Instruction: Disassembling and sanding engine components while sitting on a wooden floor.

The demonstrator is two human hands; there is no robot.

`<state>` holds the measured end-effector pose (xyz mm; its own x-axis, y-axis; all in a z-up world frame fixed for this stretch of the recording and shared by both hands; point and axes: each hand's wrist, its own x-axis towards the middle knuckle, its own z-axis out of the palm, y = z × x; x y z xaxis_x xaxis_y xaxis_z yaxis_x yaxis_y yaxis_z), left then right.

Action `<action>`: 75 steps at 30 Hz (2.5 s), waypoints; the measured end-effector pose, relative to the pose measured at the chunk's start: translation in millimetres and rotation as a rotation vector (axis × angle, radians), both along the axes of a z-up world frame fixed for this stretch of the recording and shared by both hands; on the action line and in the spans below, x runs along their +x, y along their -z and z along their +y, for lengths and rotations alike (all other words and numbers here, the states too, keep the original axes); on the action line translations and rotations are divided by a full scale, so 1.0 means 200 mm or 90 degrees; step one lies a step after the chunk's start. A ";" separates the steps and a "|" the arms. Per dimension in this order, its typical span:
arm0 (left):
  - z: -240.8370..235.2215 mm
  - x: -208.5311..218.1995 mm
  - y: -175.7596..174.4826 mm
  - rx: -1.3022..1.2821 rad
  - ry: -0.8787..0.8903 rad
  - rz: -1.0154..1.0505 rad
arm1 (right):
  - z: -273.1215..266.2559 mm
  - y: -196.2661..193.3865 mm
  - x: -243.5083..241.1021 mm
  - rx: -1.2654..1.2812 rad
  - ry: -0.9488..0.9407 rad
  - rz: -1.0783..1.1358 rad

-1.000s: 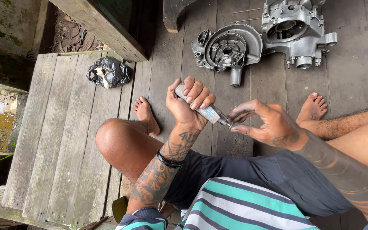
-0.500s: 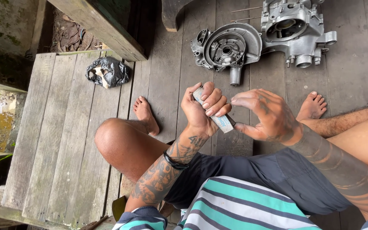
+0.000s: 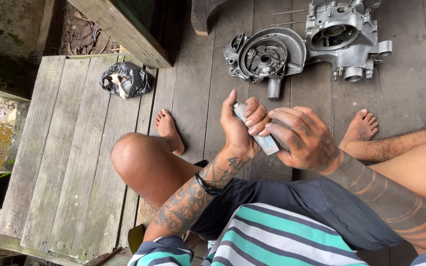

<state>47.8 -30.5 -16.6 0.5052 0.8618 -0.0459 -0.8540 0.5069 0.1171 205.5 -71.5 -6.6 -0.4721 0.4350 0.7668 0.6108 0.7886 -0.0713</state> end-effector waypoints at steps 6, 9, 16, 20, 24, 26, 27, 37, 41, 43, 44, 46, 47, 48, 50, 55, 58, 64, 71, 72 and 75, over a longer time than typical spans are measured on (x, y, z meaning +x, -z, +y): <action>-0.04 0.03 -0.05 0.012 -0.025 0.068 | 0.00 -0.01 -0.03 0.094 0.020 -0.019; -0.08 0.06 -0.03 -0.001 -0.019 0.075 | 0.00 -0.03 -0.05 0.103 0.014 -0.004; -0.04 0.05 -0.02 0.006 -0.012 0.158 | 0.04 0.00 -0.04 0.099 0.009 -0.017; 0.00 0.05 0.03 -0.039 -0.010 0.212 | 0.07 0.02 -0.03 0.080 0.012 -0.066; 0.07 -0.02 0.06 -0.050 -0.042 0.281 | 0.00 0.02 -0.04 0.050 0.034 -0.114; 0.10 -0.05 0.02 -0.049 -0.042 0.279 | -0.02 -0.03 -0.02 -0.020 -0.057 -0.086; 0.09 -0.06 0.01 -0.049 -0.043 0.281 | 0.00 -0.01 0.01 -0.020 -0.057 -0.084; -0.16 0.11 0.07 0.261 0.187 0.673 | 0.06 -0.14 0.17 -0.605 -0.106 0.153; -0.11 0.07 0.03 0.231 0.209 0.794 | 0.13 0.05 0.19 -0.780 -0.090 0.286; -0.05 0.06 0.16 0.128 0.204 0.728 | 0.18 0.39 0.22 -0.881 -0.038 0.422; 0.03 0.04 0.21 0.063 0.186 0.672 | 0.25 0.55 0.22 -0.936 0.015 0.566; 0.05 0.05 0.20 0.067 0.154 0.680 | 0.22 0.53 0.17 -0.984 0.033 0.604; 0.05 0.06 0.20 0.066 0.120 0.687 | 0.19 0.53 0.14 -1.036 0.051 0.638; 0.04 0.07 0.17 0.054 0.124 0.687 | 0.14 0.49 0.10 -1.049 0.054 0.637; 0.07 0.09 0.10 0.087 0.084 0.685 | 0.09 0.40 0.02 -1.098 0.026 0.682; 0.06 0.15 0.10 0.277 -0.005 0.712 | -0.03 0.33 -0.08 -1.181 -0.018 0.944; 0.00 0.21 0.12 0.400 -0.035 0.713 | -0.07 0.57 -0.03 -1.173 -0.035 1.081; -0.12 0.22 0.01 0.643 -0.049 0.627 | -0.14 0.76 0.00 -1.141 -0.016 1.139; -0.07 0.22 -0.06 0.655 -0.082 0.630 | -0.21 0.80 -0.05 -1.065 0.059 1.154; -0.06 0.20 -0.13 0.652 -0.080 0.631 | -0.21 0.81 -0.04 -1.068 0.062 1.156; -0.02 0.15 -0.27 0.613 -0.128 0.627 | -0.20 0.84 0.01 -1.045 0.091 1.159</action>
